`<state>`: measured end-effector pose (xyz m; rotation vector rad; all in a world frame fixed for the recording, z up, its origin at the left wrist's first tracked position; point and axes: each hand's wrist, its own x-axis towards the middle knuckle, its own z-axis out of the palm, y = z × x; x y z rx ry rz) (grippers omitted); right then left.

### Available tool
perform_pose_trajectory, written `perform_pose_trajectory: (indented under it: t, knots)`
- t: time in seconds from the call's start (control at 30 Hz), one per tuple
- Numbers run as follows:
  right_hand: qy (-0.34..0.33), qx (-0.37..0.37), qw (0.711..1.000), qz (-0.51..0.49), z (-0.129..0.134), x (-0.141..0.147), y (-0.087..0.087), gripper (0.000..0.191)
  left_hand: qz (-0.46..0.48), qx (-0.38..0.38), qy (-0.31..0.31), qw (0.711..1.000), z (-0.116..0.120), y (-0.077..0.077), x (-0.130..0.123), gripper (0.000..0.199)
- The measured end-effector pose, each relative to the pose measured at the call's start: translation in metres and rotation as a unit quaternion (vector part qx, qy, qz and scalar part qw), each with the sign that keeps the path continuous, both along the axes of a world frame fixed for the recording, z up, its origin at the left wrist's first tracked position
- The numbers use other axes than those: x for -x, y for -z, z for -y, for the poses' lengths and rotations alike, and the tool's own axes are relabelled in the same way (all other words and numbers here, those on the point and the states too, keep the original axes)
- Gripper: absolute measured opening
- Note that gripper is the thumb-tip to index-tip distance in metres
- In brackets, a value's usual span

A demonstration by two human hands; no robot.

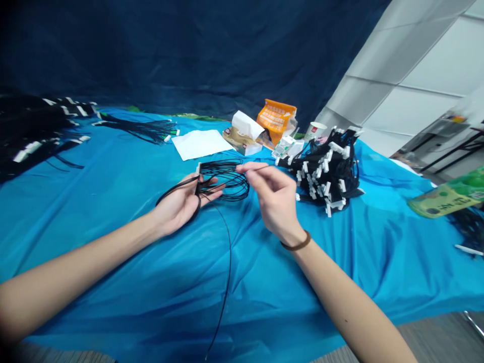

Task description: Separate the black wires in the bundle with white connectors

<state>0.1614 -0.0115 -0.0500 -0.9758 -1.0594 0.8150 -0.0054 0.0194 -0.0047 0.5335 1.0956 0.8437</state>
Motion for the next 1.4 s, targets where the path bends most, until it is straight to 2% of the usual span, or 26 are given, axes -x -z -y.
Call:
perform_pose_trajectory:
  t: [0.1, 0.2, 0.27, 0.33, 0.43, 0.53, 0.67, 0.87, 1.17, 1.4]
  knots:
    - [0.014, 0.074, 0.988, -0.137, -0.008, -0.015, 0.005, 0.022, -0.008, 0.014, -0.009, 1.000, 0.000, 0.002, 0.000, 0.014]
    - [0.041, 0.095, 0.985, -0.140, -0.009, -0.021, 0.006, 0.029, -0.012, 0.018, -0.008, 1.000, 0.001, 0.003, -0.001, 0.012]
    - [0.087, 0.055, 0.994, -0.047, -0.004, -0.016, 0.002, 0.026, -0.011, 0.018, -0.004, 1.000, 0.002, 0.002, -0.001, 0.011]
    - [0.131, -0.037, 0.983, 0.126, 0.004, -0.006, -0.001, 0.017, -0.007, 0.017, 0.004, 1.000, 0.004, 0.001, -0.002, 0.011]
    - [0.137, -0.154, 0.912, 0.355, 0.013, 0.009, -0.004, 0.010, 0.004, 0.009, 0.024, 1.000, 0.006, 0.000, -0.002, 0.012]
    - [0.151, -0.179, 0.866, 0.443, 0.017, 0.017, -0.003, 0.007, 0.021, 0.000, 0.035, 0.999, 0.008, 0.000, -0.002, 0.012]
    - [0.183, -0.171, 0.849, 0.466, 0.016, 0.019, -0.003, 0.007, 0.036, -0.015, 0.063, 0.997, 0.011, 0.001, -0.002, 0.008]
    - [0.189, -0.171, 0.845, 0.470, 0.016, 0.018, -0.005, 0.008, 0.037, -0.033, 0.093, 0.994, 0.013, 0.003, -0.001, 0.006]
    - [0.186, -0.178, 0.845, 0.469, 0.016, 0.018, -0.003, 0.010, 0.016, -0.048, 0.092, 0.994, 0.014, 0.000, -0.004, 0.008]
    - [0.196, -0.191, 0.830, 0.485, 0.016, 0.018, -0.004, 0.010, -0.013, -0.071, 0.092, 0.993, 0.014, 0.002, -0.002, 0.009]
